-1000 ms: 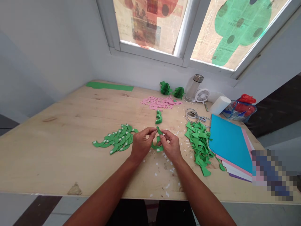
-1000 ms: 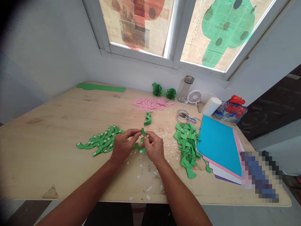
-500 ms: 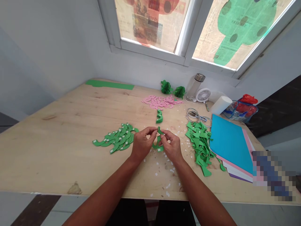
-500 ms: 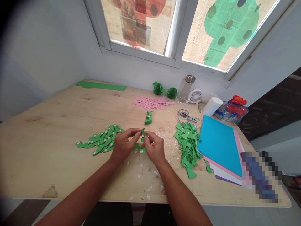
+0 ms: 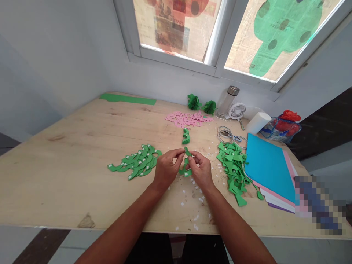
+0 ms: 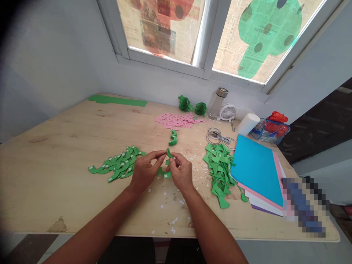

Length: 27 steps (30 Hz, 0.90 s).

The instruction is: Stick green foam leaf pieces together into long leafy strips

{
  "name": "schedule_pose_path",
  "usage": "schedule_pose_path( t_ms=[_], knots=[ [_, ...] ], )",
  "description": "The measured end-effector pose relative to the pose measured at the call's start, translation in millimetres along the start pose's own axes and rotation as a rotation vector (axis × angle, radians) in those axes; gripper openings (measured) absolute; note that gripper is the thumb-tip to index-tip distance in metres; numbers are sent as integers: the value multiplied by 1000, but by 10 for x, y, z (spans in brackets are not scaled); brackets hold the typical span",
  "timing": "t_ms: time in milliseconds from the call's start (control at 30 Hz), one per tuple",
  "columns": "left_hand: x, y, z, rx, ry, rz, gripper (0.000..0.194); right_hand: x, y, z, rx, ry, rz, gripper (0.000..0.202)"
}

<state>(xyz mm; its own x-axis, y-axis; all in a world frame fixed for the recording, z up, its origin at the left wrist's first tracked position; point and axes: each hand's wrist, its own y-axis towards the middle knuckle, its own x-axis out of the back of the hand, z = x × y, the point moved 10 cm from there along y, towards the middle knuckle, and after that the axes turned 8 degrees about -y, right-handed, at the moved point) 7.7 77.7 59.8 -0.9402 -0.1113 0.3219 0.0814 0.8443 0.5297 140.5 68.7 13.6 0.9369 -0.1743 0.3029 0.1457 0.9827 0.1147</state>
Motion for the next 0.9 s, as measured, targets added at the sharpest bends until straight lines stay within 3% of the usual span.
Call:
schedule_pose_path(
  t_ms=[467,900],
  knots=[
    [-114,-42,-72,-203,246,68,23,-8,2,-8,-3,-29,11,28],
    [-121,-40,-78,-232,292,78,23,-24,3,-28,-20,-14,20,28]
  ],
)
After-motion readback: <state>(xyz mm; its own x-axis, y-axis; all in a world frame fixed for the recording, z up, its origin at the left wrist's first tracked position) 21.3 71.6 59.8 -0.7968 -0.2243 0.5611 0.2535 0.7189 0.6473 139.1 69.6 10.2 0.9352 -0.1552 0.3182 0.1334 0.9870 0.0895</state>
